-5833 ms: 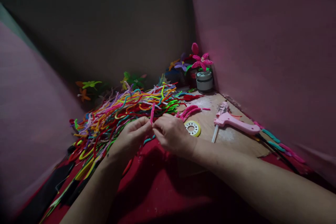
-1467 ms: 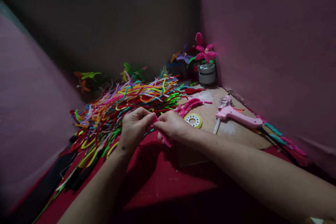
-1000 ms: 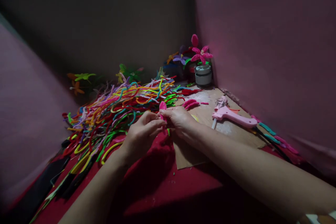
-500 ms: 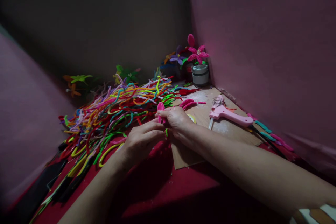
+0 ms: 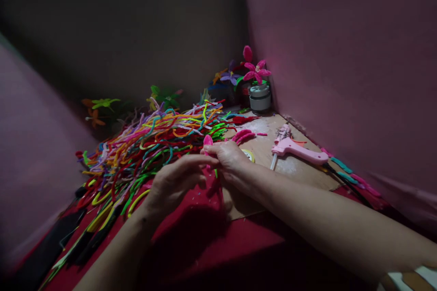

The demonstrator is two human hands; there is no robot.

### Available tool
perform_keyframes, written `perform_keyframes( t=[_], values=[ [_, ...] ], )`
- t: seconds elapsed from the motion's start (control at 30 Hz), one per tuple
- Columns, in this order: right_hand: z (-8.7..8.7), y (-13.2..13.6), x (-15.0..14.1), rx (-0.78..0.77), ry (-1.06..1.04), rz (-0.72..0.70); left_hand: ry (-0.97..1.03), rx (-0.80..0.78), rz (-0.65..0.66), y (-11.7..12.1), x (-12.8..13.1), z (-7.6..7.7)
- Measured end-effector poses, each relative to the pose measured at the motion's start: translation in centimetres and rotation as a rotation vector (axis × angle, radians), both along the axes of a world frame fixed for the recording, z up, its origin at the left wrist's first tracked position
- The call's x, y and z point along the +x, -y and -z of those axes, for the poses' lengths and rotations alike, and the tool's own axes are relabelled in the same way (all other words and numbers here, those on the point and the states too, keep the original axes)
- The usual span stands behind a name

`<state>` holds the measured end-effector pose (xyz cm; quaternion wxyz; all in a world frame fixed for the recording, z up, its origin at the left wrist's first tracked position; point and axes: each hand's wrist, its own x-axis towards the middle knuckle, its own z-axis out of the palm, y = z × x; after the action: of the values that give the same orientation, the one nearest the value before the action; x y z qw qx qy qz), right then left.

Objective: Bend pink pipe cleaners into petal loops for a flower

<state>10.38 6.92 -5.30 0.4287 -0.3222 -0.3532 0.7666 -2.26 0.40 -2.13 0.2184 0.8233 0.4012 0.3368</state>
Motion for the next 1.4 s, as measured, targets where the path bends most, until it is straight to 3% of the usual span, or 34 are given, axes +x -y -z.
perform_keyframes(
  t=[0.1, 0.23, 0.33, 0.4, 0.53, 0.6, 0.8, 0.9, 1.13, 1.4],
  values=[
    [-0.2, -0.2, 0.1, -0.031, -0.057, 0.011, 0.023, 0.152, -0.036, -0.7, -0.8, 0.0],
    [-0.3, 0.0, 0.1, -0.059, -0.037, 0.03, -0.252, 0.394, -0.079, -1.5, -1.0, 1.3],
    [-0.2, 0.2, 0.0, -0.046, -0.072, 0.016, -0.335, 0.474, -0.091, -1.5, -0.7, 2.0],
    [0.0, 0.3, 0.0, -0.03, -0.089, 0.008, -0.264, 0.439, -0.059, -1.3, -0.6, 1.8],
    [0.0, 0.3, 0.1, 0.0, -0.026, -0.042, -0.069, 0.178, -0.013, -0.9, -0.8, 0.5],
    [-0.1, 0.3, 0.1, 0.03, -0.019, -0.059, -0.012, 0.116, -0.066, -0.6, -0.9, -0.2],
    [-0.2, 0.5, 0.2, 0.119, 0.085, -0.015, 0.105, 0.132, -0.263, 0.1, -0.9, -1.5],
    [-0.1, 0.5, 0.3, 0.202, 0.146, -0.031, -0.053, 0.233, -0.269, 0.2, -1.0, -1.7],
    [0.1, 0.5, 0.8, 0.338, 0.283, -0.17, -0.653, 0.426, -0.324, 0.0, -1.3, -1.1],
    [-0.5, 0.9, 0.8, 0.347, 0.356, -0.166, -0.786, 0.489, -0.329, 0.2, -0.8, -0.4]
  ],
)
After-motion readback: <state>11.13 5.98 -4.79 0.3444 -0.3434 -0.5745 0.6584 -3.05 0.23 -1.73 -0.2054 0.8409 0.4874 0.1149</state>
